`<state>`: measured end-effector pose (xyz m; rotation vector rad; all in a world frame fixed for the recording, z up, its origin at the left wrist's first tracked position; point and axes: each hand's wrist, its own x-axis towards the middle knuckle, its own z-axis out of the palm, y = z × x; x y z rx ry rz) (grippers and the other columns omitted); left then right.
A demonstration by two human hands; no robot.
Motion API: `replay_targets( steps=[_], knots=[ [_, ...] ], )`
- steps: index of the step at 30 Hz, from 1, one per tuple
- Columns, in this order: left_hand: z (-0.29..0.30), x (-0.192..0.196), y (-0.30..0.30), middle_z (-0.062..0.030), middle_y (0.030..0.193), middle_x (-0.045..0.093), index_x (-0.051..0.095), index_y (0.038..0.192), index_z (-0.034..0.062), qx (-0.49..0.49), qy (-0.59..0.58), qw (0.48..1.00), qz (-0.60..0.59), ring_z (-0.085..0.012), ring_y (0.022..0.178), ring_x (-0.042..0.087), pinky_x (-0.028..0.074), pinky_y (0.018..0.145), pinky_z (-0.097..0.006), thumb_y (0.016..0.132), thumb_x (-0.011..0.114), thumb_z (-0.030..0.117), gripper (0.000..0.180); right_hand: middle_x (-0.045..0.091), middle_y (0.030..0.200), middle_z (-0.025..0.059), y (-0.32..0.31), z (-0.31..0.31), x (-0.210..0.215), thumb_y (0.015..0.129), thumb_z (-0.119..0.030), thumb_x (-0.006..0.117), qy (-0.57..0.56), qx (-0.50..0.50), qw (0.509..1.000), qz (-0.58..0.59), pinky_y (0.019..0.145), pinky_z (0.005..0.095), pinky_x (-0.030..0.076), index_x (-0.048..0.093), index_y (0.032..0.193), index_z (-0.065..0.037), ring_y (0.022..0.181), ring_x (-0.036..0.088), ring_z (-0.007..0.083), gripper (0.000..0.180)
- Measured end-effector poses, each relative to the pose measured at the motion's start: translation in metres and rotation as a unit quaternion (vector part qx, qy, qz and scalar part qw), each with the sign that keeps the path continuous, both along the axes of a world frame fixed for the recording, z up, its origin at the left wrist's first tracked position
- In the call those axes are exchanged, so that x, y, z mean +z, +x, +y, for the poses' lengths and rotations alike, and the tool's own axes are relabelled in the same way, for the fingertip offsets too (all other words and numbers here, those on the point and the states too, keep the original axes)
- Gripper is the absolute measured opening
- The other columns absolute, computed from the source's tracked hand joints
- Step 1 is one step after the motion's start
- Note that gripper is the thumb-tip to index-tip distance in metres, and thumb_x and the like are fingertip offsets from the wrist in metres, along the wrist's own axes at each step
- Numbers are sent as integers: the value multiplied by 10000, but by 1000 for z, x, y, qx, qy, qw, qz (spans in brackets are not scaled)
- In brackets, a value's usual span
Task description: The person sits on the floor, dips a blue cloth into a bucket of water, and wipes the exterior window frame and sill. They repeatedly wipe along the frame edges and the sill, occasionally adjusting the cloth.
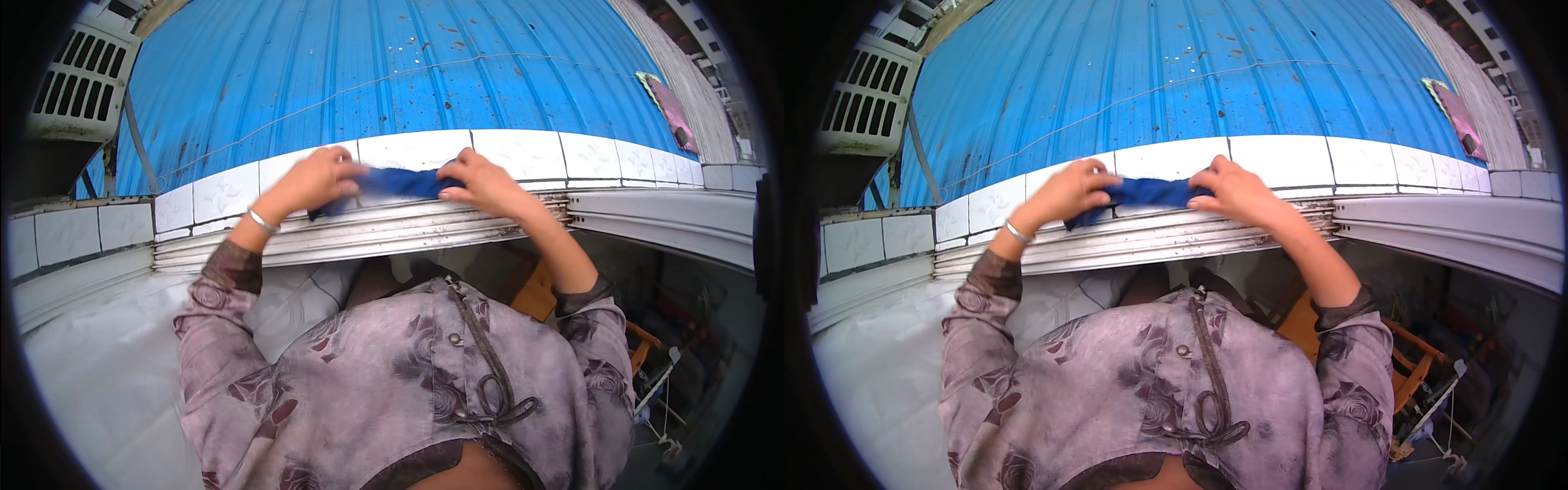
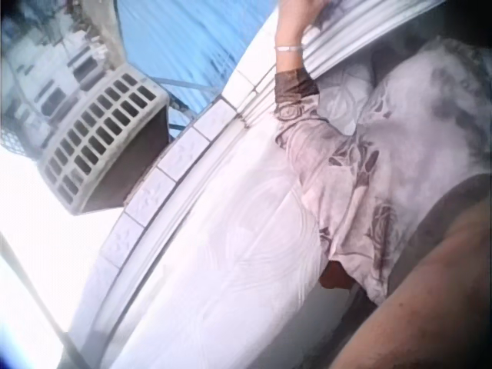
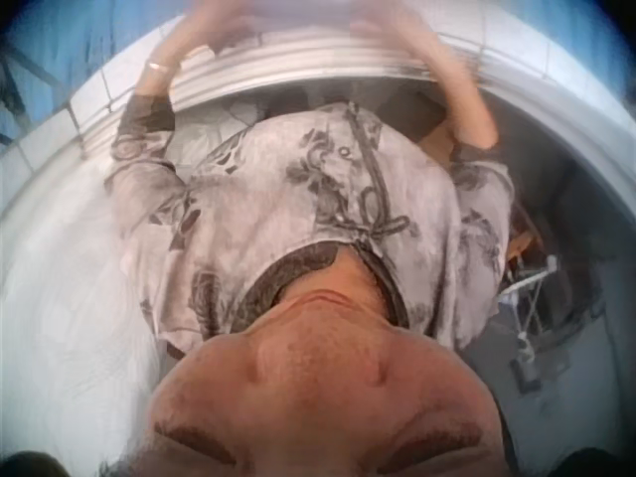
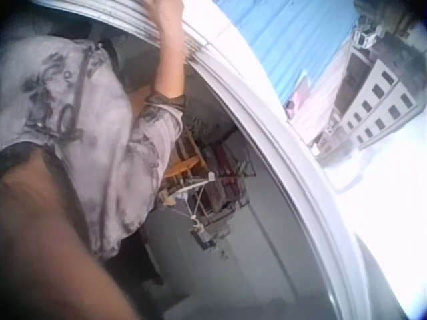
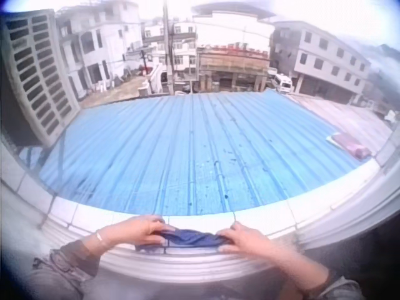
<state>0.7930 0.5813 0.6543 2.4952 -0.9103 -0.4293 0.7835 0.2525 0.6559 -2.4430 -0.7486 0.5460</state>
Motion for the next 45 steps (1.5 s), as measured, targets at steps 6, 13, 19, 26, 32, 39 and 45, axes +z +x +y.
replay_targets(
  steps=[6,13,19,26,32,39,45],
  knots=[
    [29,-44,18,-81,940,572,672,1053,204,90,-7,982,-164,-301,911,547,497,742,-371,729,646,27,371,518,894,148,38,81,-56,851,-272,621,4,-44,977,-210,659,436,499,573,892,-85,838,563,336,197],
    [79,-6,82,-139,934,635,658,1052,83,212,-81,968,-105,-312,862,611,494,738,-376,862,619,205,230,604,900,165,111,119,-17,849,-410,630,35,-109,983,-143,662,423,486,589,948,-79,789,594,334,348],
    [130,28,-5,-130,877,648,669,944,32,156,-41,987,5,-302,837,620,481,723,-360,821,653,185,196,558,878,100,1,134,18,801,-308,699,173,13,982,-79,708,381,473,617,937,-112,853,567,286,253],
    [59,-12,-54,-95,832,640,686,904,78,155,34,987,-26,-302,831,604,479,718,-389,805,641,185,152,553,851,124,-38,97,-24,805,-227,651,128,-53,989,-54,730,403,487,642,839,-101,876,571,303,131],
    [-87,1,-12,-147,866,657,672,959,58,57,-115,992,-11,-336,795,627,492,680,-390,867,605,253,226,546,811,122,-22,-32,9,826,-200,664,16,-292,925,-244,675,386,477,662,882,-93,772,576,303,120],
    [-159,27,-32,-116,795,583,654,885,44,2,-144,987,-67,-311,778,584,469,663,-382,831,638,179,146,557,906,118,-88,-86,26,792,-208,683,-144,-299,870,-365,759,392,473,625,846,-51,901,557,315,175],
    [-166,-5,-39,-99,783,583,651,868,82,0,-77,993,-88,-300,762,586,479,657,-403,822,628,205,133,593,836,75,-78,-76,-9,872,-470,544,-312,-329,843,-290,735,390,412,659,762,-67,842,540,246,433]
  ],
)
